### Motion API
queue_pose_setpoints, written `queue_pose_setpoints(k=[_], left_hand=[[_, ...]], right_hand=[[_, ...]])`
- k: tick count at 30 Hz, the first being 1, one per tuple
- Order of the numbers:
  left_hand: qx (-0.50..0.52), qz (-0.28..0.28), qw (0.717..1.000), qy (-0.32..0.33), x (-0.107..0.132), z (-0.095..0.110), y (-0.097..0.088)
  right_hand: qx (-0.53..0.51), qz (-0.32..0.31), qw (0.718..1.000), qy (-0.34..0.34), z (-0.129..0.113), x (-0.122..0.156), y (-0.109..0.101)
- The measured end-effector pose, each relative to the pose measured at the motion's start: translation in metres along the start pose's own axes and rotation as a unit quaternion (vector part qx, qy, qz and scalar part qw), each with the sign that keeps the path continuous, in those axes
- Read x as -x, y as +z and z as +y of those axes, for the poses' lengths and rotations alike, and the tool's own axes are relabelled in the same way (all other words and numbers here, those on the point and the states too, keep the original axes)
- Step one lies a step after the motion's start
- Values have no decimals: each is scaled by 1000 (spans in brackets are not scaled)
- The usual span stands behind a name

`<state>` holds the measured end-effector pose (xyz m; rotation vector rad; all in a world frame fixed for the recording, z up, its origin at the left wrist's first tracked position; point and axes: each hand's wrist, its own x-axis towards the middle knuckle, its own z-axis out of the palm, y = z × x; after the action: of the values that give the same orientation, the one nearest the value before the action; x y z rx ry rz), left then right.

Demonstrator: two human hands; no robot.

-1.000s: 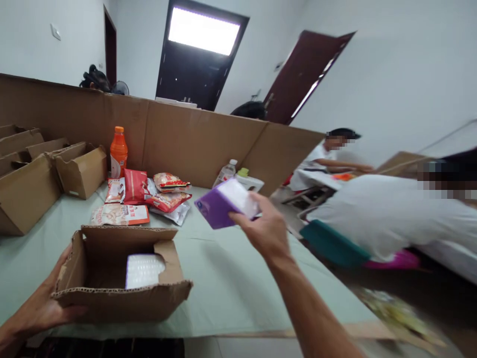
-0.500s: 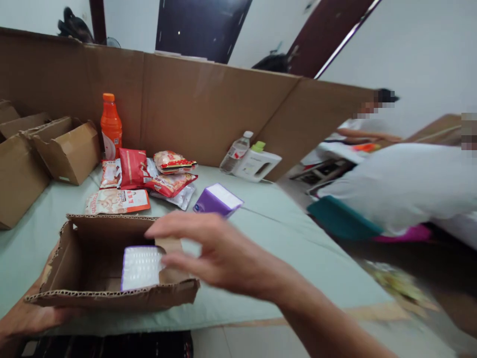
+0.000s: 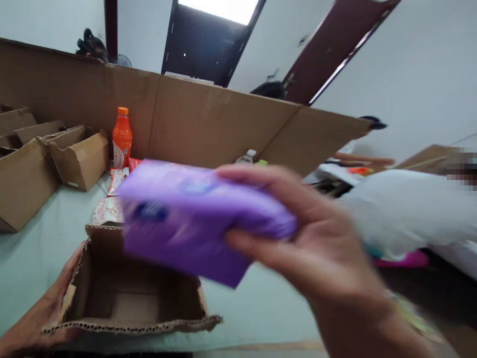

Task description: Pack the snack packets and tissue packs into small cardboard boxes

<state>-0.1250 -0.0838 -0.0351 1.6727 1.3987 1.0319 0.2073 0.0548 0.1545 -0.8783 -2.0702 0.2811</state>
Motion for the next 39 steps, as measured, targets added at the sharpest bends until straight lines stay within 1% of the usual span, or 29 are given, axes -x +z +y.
queue_pose_setpoints(k=[1, 2, 3, 4, 5, 6, 7, 9, 11, 12, 13, 14, 16, 17, 19, 20, 21, 22, 24, 26, 28, 30, 31, 33, 35, 37, 39], left_hand=[[6, -2, 1000, 2, 0, -1, 0], [11, -5, 1000, 3, 1, -2, 0], [15, -8, 1000, 3, 1, -3, 1], [15, -9, 1000, 4, 1, -4, 3], [9, -7, 1000, 2, 1, -4, 5], [2, -2, 1000, -1, 1, -5, 7], [-5, 6, 1000, -4, 1, -6, 10], [-10, 27, 1000, -12, 2, -8, 16], [-11, 33, 999, -21, 4, -12, 19], [-14, 33, 999, -25, 6, -14, 20], [-22, 34, 999, -29, 9, -17, 20], [-34, 36, 998, -34, 13, -20, 20], [-62, 44, 996, -37, 20, -28, 18], [-76, 45, 995, -36, 24, -32, 17], [-100, 40, 994, -31, 28, -37, 15], [-107, 35, 993, -28, 28, -38, 15], [-108, 32, 993, -25, 28, -39, 15], [-104, 33, 994, -22, 27, -39, 15], [-86, 37, 995, -19, 23, -38, 16], [-65, 41, 997, -22, 19, -35, 16], [-55, 57, 996, -39, 12, -32, 14], [-48, 105, 992, -58, 4, -30, 8], [-47, 133, 988, -66, -1, -29, 5], [-48, 180, 980, -74, -13, -29, 1], [-53, 205, 975, -69, -23, -31, 0], [-56, 218, 972, -61, -29, -35, 4], [-60, 225, 971, -53, -30, -41, 11]], right_hand=[[7, 80, 997, 23, 9, -4, -11], [22, 121, 992, 38, 21, -7, -17], [53, 116, 991, 45, 36, -10, -17], [101, 75, 991, 50, 53, -12, -12], [153, 9, 987, 53, 71, -13, -1], [188, -70, 978, 56, 89, -12, 13], [195, -125, 971, 62, 106, -11, 31], [194, -179, 962, 64, 134, -6, 67], [199, -185, 960, 68, 150, 0, 96], [204, -177, 960, 71, 153, 4, 103], [210, -164, 961, 75, 153, 8, 106], [216, -144, 963, 76, 152, 13, 105], [219, -78, 970, 63, 145, 29, 93], [215, -37, 975, 52, 141, 41, 84], [189, 41, 981, 31, 135, 74, 69], [168, 62, 984, 28, 133, 93, 64], [144, 62, 987, 32, 131, 115, 61], [117, 46, 991, 41, 130, 136, 60], [55, -23, 996, 73, 125, 173, 65], [-16, -112, 987, 112, 117, 195, 78], [-93, -186, 969, 136, 105, 198, 95], [-160, -223, 952, 137, 94, 184, 116], [-189, -226, 946, 134, 90, 173, 127], [-231, -211, 941, 131, 89, 150, 149], [-251, -190, 940, 134, 94, 133, 169], [-256, -171, 941, 140, 101, 127, 183], [-250, -154, 945, 143, 106, 130, 189]])
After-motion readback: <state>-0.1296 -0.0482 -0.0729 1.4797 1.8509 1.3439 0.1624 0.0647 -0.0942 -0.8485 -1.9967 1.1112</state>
